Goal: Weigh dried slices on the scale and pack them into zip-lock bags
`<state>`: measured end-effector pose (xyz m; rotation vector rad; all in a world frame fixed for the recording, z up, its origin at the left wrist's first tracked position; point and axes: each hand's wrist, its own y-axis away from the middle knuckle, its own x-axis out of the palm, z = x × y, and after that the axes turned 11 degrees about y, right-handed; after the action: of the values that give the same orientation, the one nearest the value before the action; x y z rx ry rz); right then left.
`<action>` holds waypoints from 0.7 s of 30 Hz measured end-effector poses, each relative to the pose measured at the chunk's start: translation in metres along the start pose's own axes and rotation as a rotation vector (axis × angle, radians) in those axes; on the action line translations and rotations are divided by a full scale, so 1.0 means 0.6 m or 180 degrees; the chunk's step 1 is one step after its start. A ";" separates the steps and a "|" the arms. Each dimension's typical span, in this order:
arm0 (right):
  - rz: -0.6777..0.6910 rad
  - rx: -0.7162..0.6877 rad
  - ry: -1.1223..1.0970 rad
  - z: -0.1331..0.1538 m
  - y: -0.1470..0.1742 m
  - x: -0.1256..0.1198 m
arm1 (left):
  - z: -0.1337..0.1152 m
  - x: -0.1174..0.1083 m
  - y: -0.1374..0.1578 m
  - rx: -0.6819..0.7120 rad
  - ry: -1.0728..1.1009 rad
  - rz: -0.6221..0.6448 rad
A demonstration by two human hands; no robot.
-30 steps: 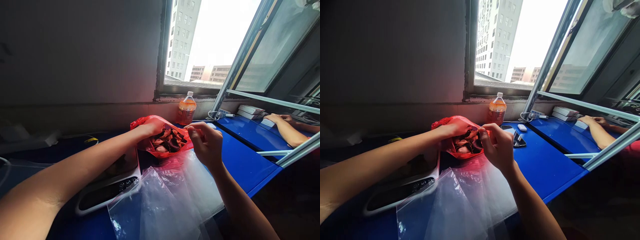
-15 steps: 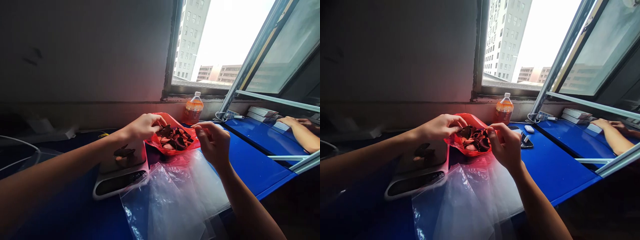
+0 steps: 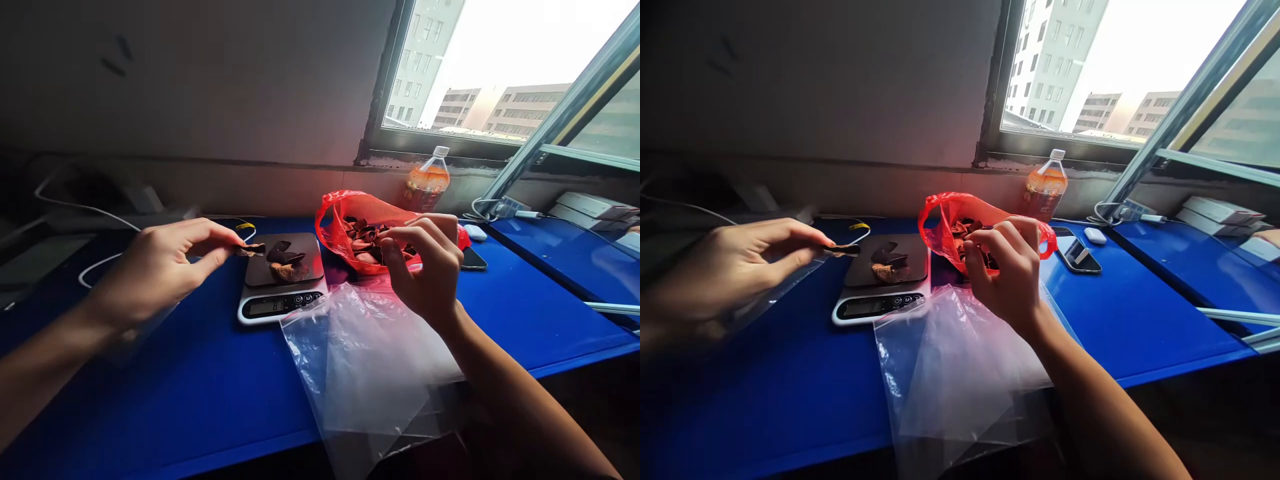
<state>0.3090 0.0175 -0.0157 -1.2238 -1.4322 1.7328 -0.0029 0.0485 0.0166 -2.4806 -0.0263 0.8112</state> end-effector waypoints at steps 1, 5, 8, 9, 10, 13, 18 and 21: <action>0.0059 0.0016 -0.0036 -0.002 0.003 0.006 | 0.015 -0.003 0.004 0.0045 -0.0149 0.0077; 0.0392 0.0043 -0.0304 -0.011 0.017 0.026 | 0.064 0.001 0.012 0.0458 -0.0421 0.0296; 0.0677 -0.0086 -0.0516 -0.005 0.029 0.035 | 0.081 0.004 0.018 0.0776 -0.0438 0.0335; 0.0764 -0.0167 -0.0575 0.000 0.033 0.037 | 0.083 0.005 0.020 0.0816 -0.0431 0.0340; 0.0848 -0.0260 -0.0634 0.006 0.037 0.038 | 0.085 0.006 0.022 0.0814 -0.0424 0.0362; 0.1075 -0.0496 -0.0771 0.021 0.042 0.039 | 0.087 0.016 0.023 0.0705 -0.0444 0.0418; 0.1193 -0.0461 -0.0698 0.024 0.042 0.037 | 0.084 0.042 0.010 0.0695 -0.0361 0.0511; 0.1165 -0.0457 -0.0677 0.018 0.042 0.037 | 0.086 0.037 0.007 0.0696 -0.0329 0.0336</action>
<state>0.2930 0.0252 -0.0462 -1.4894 -1.5498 2.0862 -0.0135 0.0734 -0.0327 -2.2483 0.1502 0.9335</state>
